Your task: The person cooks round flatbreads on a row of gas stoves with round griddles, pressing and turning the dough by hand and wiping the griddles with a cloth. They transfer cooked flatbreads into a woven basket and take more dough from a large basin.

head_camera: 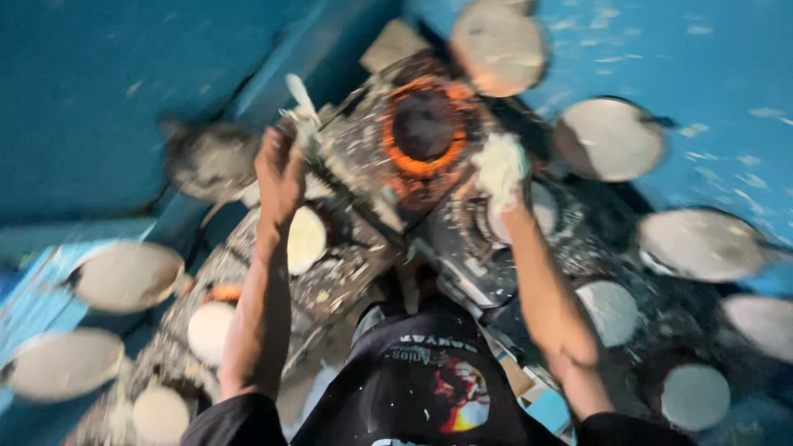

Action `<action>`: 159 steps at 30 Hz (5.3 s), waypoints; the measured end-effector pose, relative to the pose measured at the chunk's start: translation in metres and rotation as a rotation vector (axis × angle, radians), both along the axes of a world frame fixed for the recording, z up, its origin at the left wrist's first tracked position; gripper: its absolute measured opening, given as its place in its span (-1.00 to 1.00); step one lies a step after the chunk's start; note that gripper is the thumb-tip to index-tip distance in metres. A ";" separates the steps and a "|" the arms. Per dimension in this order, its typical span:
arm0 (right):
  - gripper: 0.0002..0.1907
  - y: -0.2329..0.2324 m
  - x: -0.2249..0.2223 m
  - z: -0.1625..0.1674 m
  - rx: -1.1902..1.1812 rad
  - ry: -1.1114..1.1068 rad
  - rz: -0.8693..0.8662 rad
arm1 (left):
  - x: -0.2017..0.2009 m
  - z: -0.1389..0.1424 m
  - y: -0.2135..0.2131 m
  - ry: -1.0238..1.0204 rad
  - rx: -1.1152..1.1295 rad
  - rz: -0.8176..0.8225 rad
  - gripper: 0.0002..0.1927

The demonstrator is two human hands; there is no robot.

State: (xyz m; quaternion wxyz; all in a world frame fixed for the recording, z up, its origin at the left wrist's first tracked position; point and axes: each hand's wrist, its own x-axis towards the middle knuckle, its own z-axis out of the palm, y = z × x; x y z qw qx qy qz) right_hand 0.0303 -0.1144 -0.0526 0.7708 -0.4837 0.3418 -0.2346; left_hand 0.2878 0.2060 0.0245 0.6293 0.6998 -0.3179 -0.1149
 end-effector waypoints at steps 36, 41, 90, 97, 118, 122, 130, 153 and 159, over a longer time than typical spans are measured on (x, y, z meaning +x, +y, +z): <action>-0.55 0.064 0.172 -0.018 -1.191 0.815 0.328 | -0.093 -0.069 0.153 -0.517 1.023 0.171 -0.50; -0.68 0.044 0.175 -0.024 -1.314 0.627 0.425 | -0.103 -0.085 0.144 -0.531 1.080 0.135 -0.49; -0.66 0.394 0.199 -0.019 -1.579 -0.142 1.147 | -0.087 0.020 0.420 -0.070 0.665 0.230 -0.45; -0.53 0.448 0.161 -0.034 -1.779 0.234 0.919 | -0.140 -0.065 0.476 -0.141 0.728 0.265 -0.50; -0.31 0.454 0.186 -0.004 -1.422 0.624 0.656 | -0.151 -0.054 0.462 -0.284 1.034 0.346 -0.51; -0.31 0.441 0.195 -0.009 -1.559 0.568 0.828 | -0.163 -0.058 0.444 -0.462 1.152 0.405 -0.56; -0.31 0.429 0.186 -0.014 -1.336 0.631 0.726 | -0.151 -0.062 0.440 -0.339 1.126 0.438 -0.68; -0.30 0.318 0.191 -0.005 -0.177 -0.029 0.366 | -0.177 -0.091 0.438 -0.331 1.076 0.494 -0.31; -0.29 0.323 0.163 0.022 -0.087 -0.024 0.413 | -0.180 -0.089 0.434 -0.235 0.985 0.549 -0.52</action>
